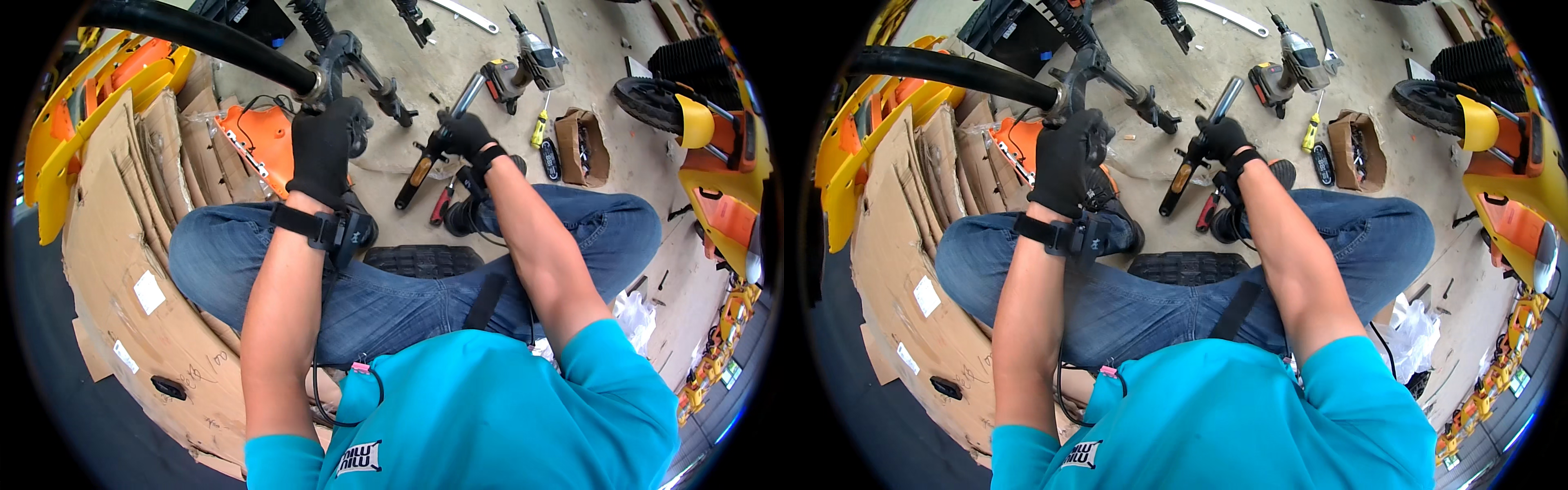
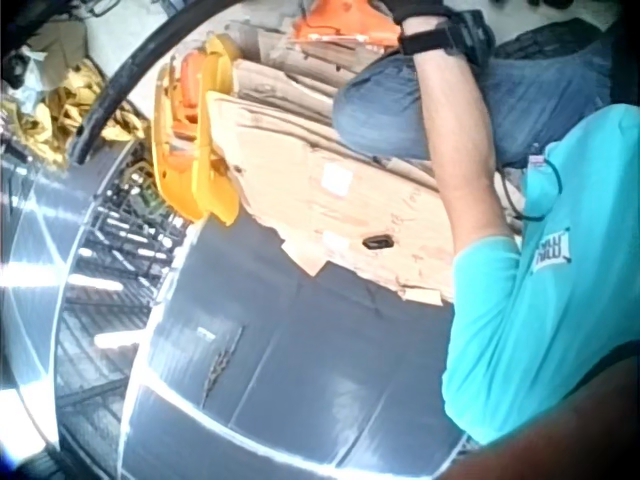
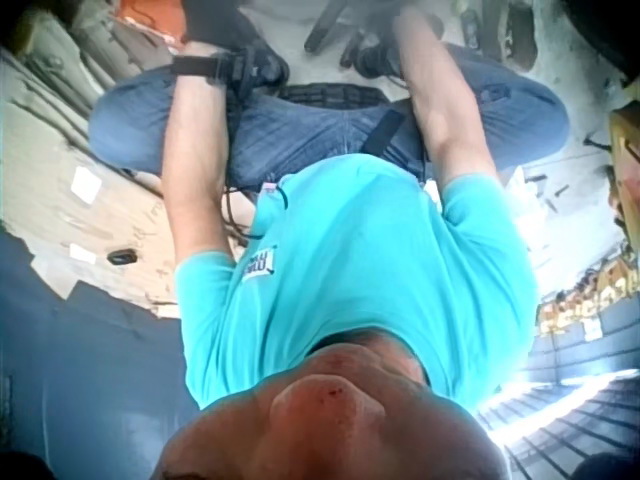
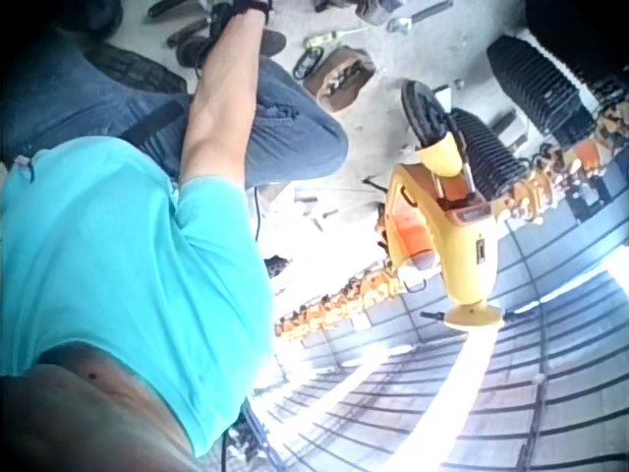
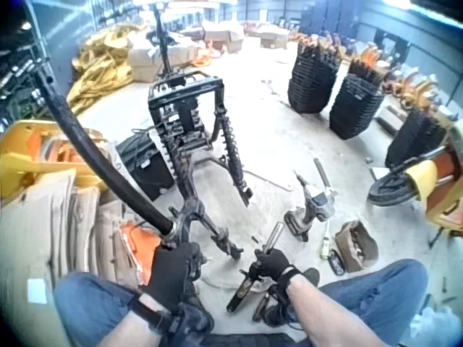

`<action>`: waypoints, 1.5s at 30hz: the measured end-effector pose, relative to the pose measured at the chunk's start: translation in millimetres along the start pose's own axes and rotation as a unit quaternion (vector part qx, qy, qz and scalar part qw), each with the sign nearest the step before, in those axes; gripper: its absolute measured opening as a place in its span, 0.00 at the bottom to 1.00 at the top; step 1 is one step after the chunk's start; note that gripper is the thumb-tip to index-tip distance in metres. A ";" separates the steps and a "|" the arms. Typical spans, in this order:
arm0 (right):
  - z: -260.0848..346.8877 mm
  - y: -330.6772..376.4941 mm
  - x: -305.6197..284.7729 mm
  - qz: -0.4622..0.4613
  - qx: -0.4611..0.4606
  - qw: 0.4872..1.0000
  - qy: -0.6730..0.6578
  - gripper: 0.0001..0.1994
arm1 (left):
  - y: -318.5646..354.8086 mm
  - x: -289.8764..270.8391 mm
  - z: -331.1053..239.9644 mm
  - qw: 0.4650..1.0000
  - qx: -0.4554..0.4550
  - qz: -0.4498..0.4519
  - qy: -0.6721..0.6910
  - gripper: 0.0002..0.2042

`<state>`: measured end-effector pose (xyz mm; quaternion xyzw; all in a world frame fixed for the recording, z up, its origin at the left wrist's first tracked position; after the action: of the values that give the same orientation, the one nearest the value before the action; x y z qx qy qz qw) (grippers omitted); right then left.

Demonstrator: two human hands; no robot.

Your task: The person unscrews bolts from a motorcycle fork triple clamp using an impact wrench and then pulls a fork tube out of the assembly by hand.

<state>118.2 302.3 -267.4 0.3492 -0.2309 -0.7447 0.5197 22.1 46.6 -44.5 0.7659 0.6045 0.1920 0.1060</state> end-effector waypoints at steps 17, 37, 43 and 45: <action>-57.8 -38.0 23.2 0.021 0.050 0.997 0.052 0.14 | 4.8 14.0 -0.2 0.997 -0.010 0.028 -0.064 0.08; 20.5 7.2 10.7 -0.055 -0.159 0.983 0.068 0.26 | 1.4 -2.5 12.7 0.999 -0.031 0.029 -0.022 0.08; 114.1 44.0 44.3 -0.097 -0.378 0.908 0.154 0.40 | 3.6 2.6 7.1 0.996 -0.015 0.071 -0.061 0.07; 126.2 42.7 49.6 -0.073 -0.365 0.913 0.164 0.41 | 6.3 6.5 8.4 0.997 -0.030 0.048 -0.048 0.08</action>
<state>37.7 238.4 -169.1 0.2685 0.1719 -0.7455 0.5854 32.4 51.9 -48.6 0.7988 0.5553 0.1779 0.1480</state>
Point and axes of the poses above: each hand's wrist, its own y-axis away from the middle knuckle, its own x-axis out of the palm, z = x × y, the point moved 8 cm from there along -y, towards the middle knuckle, and after that the axes turned 4 degrees about x, right-handed, at the moved point
